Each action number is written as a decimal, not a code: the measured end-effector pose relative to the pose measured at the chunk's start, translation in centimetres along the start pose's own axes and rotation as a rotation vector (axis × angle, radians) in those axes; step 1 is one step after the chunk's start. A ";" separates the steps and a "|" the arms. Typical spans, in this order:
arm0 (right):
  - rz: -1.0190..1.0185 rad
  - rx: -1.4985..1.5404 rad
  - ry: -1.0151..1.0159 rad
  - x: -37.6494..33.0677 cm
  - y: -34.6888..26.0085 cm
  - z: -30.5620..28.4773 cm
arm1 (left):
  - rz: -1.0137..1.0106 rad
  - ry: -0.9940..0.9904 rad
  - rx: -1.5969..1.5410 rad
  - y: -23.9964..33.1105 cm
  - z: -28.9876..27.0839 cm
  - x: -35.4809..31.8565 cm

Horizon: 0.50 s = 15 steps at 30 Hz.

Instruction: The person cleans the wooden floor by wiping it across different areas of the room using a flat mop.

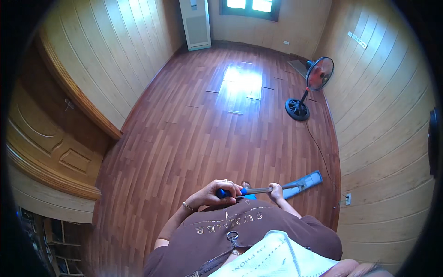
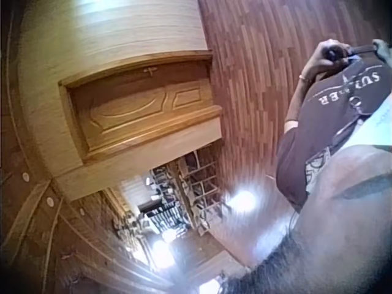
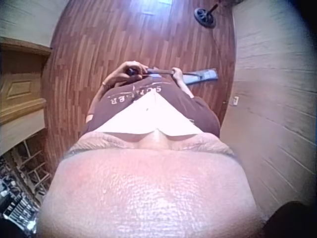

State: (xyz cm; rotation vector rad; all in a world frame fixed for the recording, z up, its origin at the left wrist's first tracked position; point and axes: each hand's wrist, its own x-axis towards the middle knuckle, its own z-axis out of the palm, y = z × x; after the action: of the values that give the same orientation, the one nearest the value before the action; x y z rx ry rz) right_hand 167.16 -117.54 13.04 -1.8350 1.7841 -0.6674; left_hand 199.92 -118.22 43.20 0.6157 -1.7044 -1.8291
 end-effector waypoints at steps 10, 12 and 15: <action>-0.095 0.055 -0.033 7.1 -4.7 -0.4 | 0.132 0.094 0.180 4.3 -3.8 2.1; -0.134 0.079 -0.032 10.6 -5.9 -0.8 | 0.112 0.131 0.292 5.7 -4.6 3.2; -0.220 0.086 -0.098 16.2 -7.5 -0.4 | 0.127 0.194 0.407 6.9 -5.9 4.5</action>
State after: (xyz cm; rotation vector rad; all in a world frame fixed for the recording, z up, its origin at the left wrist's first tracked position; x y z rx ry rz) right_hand 173.01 -133.58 18.36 -1.9863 1.4824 -0.7104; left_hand 201.21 -125.86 49.69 0.7991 -1.9439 -1.2966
